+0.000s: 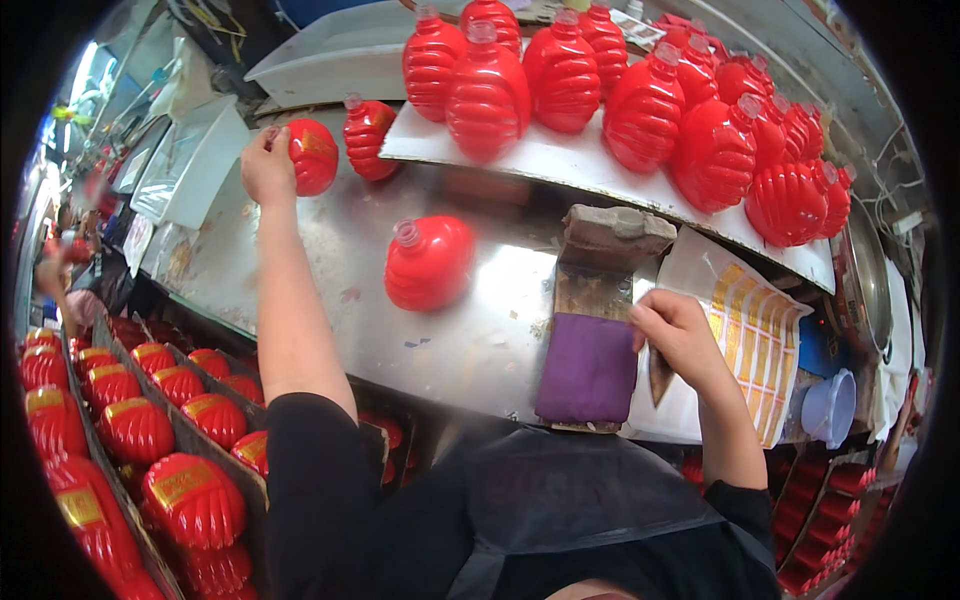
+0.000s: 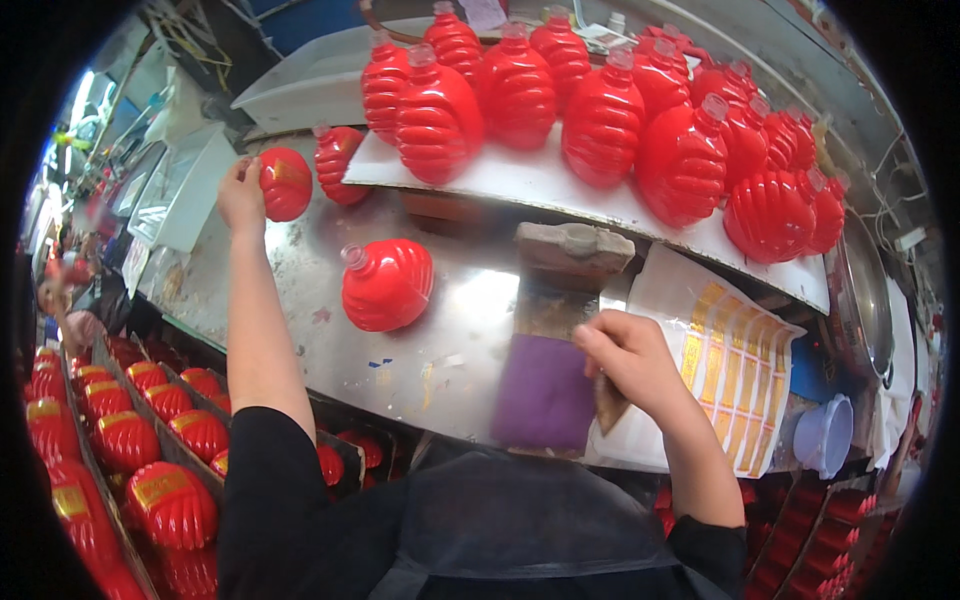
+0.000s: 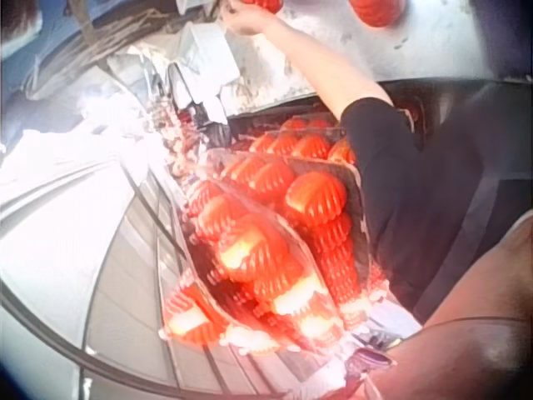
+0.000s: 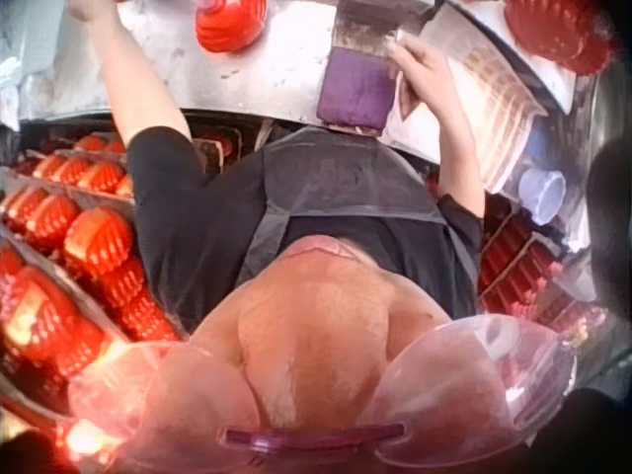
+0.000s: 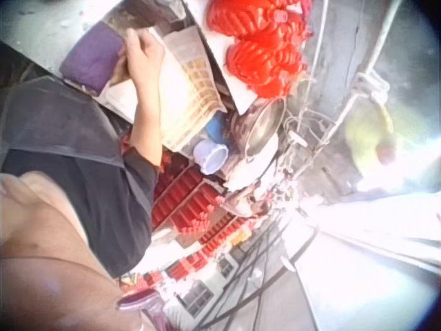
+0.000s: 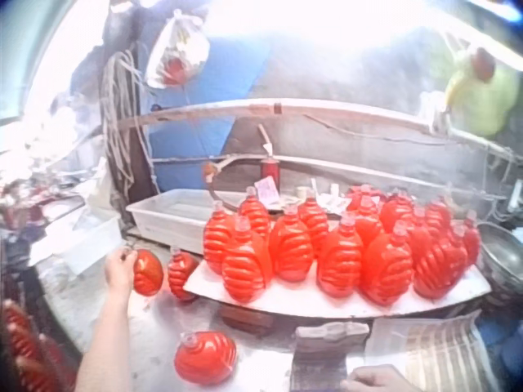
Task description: The person repeatedly picks up red ribbed plastic containers, applies a gold rectangular label to the side of each container, smooths the label, and places the labeled container on a nearby shelf. The process is repeated for multiple containers in a continuous loop.
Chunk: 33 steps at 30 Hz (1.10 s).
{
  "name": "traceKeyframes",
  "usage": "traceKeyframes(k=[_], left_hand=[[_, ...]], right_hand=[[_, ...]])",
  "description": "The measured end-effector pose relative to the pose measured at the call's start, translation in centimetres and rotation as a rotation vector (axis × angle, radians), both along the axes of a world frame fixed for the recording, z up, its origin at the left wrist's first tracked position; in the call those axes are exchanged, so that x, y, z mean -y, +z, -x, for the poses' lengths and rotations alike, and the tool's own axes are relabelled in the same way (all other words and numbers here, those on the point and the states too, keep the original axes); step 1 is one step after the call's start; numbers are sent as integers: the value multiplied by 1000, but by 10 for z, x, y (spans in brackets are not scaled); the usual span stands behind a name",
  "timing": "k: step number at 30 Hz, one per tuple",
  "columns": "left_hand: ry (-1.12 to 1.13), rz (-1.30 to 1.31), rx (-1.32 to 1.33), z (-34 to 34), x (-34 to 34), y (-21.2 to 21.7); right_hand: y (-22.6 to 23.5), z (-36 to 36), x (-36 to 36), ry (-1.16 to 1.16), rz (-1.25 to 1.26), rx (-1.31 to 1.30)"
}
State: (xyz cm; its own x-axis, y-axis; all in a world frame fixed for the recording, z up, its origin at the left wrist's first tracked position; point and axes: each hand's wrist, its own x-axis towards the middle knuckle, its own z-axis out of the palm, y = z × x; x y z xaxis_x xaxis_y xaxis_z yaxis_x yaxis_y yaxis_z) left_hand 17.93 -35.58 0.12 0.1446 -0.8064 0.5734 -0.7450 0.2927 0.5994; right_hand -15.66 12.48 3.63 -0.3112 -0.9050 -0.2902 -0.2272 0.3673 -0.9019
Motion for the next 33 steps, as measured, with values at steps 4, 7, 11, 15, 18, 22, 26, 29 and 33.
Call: traceKeyframes(k=[4,7,11,15,18,22,26,29,33], left_hand=[[-30,-61,-42,0,33,-26],[-92,-30,-47,9,44,-35],[-73,5,-95,19,18,-21],[-262,22,-426,30,-15,-18],[-360,20,-490,64,-75,3],[-491,-19,-536,91,-131,26],[-567,-69,-631,109,-186,45],[-648,-74,-661,103,-200,49],[-737,-139,-636,94,-213,41]], right_hand=[[26,-37,66,220,149,-439],[23,-71,123,357,432,-539],[0,-121,191,565,628,-713],[-4,-146,205,636,546,-804],[9,-127,173,566,449,-760],[23,-90,121,466,352,-732],[60,-26,45,213,142,-566],[76,38,-49,-86,302,-349],[129,108,-179,-625,388,-400]])
